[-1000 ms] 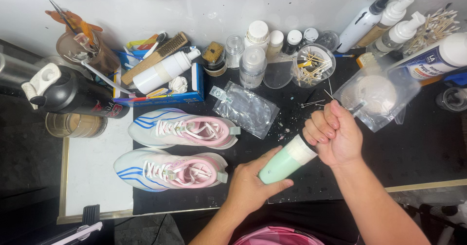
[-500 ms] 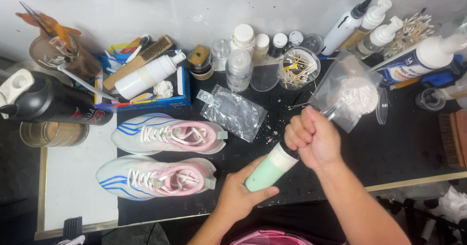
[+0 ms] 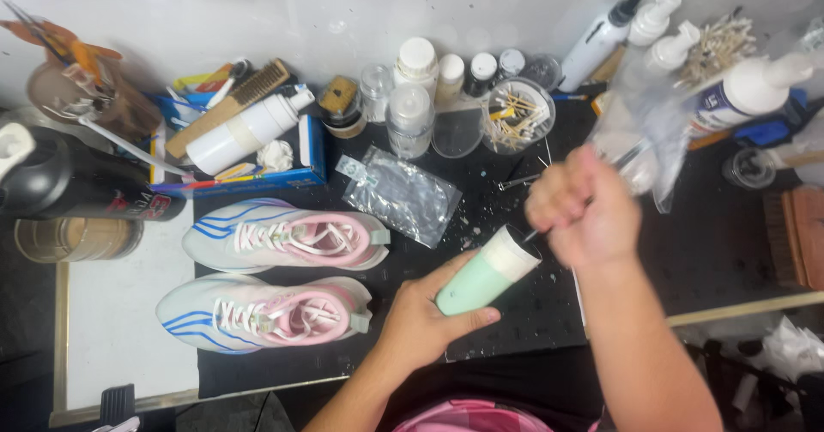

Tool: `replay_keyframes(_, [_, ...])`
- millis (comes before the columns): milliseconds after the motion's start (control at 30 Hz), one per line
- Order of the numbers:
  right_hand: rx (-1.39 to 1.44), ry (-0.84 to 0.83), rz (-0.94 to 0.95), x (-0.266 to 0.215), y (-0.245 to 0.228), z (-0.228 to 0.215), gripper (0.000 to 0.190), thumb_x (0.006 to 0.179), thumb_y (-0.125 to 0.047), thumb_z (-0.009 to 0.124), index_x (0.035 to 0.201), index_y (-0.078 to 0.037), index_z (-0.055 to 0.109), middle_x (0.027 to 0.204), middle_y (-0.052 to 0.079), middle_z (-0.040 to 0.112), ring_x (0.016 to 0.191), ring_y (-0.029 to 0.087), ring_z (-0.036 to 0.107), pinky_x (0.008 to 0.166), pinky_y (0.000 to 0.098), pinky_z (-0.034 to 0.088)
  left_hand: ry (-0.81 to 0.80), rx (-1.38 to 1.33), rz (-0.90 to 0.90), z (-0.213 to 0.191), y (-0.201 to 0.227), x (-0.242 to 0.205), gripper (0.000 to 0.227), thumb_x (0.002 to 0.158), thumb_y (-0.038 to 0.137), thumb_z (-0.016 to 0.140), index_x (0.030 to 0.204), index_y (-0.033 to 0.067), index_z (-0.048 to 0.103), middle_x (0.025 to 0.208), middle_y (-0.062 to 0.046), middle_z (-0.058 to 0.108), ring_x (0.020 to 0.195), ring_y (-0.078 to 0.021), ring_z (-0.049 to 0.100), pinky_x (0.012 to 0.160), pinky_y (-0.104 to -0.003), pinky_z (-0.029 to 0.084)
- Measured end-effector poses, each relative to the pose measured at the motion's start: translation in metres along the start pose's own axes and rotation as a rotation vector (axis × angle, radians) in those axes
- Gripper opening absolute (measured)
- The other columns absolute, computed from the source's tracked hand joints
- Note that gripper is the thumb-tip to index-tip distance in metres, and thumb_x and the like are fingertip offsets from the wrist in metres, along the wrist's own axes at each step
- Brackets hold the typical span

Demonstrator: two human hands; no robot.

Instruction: The person stuffs plastic bags into the toe boxes of two pairs of sneakers to maintain their shape. They handle a light green cylindrical container and a plastic bag, then place the bag into the shoes. The person also adjusts the laces and positions the shoes on the workbench.

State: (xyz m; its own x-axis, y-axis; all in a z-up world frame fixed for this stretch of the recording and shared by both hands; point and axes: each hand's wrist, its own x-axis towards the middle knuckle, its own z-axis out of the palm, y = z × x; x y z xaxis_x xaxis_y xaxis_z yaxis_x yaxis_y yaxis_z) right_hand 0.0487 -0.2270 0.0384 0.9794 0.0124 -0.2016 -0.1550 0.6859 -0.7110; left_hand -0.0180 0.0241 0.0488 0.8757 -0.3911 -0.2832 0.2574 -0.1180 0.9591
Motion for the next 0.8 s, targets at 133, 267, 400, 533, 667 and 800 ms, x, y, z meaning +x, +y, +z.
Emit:
replay_keyframes(133, [-0.066,0.019,-0.189,0.005,-0.053,0.015,0.051,0.115,-0.038,0.051,0.070,-0.019,0.036,0.059,-0.006,0.031,0.054,0.010,0.029,0.058,0.0289,0.029,-0.008,0.064,0.009,-0.007,0.004,-0.004,0.074,0.072,0.029,0.089,0.139,0.0133,0.064,0.117,-0.009,0.080,0.110,-0.0145,0.076,0.095,-0.029,0.056])
replay_keyframes(267, [0.072,-0.022,-0.137,-0.005,-0.004,0.042,0.048,0.113,-0.037,0.050,0.070,-0.019,0.037,0.059,-0.005,0.032,0.054,0.010,0.031,0.055,0.0280,0.030,0.030,0.162,-0.043,-0.009,0.001,0.002,0.071,0.070,0.029,0.089,0.136,0.0148,0.067,0.114,-0.008,0.081,0.105,-0.0136,0.078,0.093,-0.029,0.058])
replay_keyframes(400, [0.038,-0.033,-0.011,-0.002,0.035,0.019,0.044,0.107,-0.039,0.052,0.070,-0.018,0.038,0.059,-0.003,0.034,0.057,0.015,0.035,0.059,0.0329,0.034,0.009,0.105,-0.011,-0.013,0.000,0.004,0.070,0.072,0.029,0.088,0.138,0.0141,0.067,0.113,-0.007,0.082,0.102,-0.0136,0.078,0.092,-0.029,0.058])
replay_keyframes(533, [-0.027,0.034,-0.081,0.006,-0.006,-0.017,0.045,0.107,-0.039,0.052,0.070,-0.018,0.038,0.059,-0.004,0.031,0.054,0.014,0.031,0.056,0.0322,0.031,-0.019,0.017,-0.052,-0.008,-0.008,-0.006,0.071,0.073,0.025,0.088,0.139,0.0123,0.064,0.118,-0.007,0.080,0.108,-0.0126,0.074,0.095,-0.029,0.055])
replay_keyframes(667, [0.010,0.137,-0.204,0.003,-0.028,0.002,0.047,0.113,-0.037,0.053,0.073,-0.020,0.036,0.062,-0.005,0.028,0.055,0.011,0.028,0.054,0.0297,0.026,-0.027,0.040,-0.072,-0.010,-0.018,-0.014,0.072,0.072,0.025,0.088,0.139,0.0130,0.064,0.115,-0.007,0.082,0.105,-0.0120,0.076,0.094,-0.029,0.055])
replay_keyframes(800, [0.042,0.022,-0.019,-0.016,0.032,0.028,0.044,0.104,-0.036,0.052,0.067,-0.015,0.038,0.056,0.001,0.033,0.053,0.019,0.038,0.055,0.0354,0.037,0.044,0.091,-0.151,-0.001,-0.024,-0.009,0.071,0.072,0.026,0.087,0.139,0.0150,0.065,0.104,-0.008,0.084,0.094,-0.0122,0.076,0.088,-0.028,0.058])
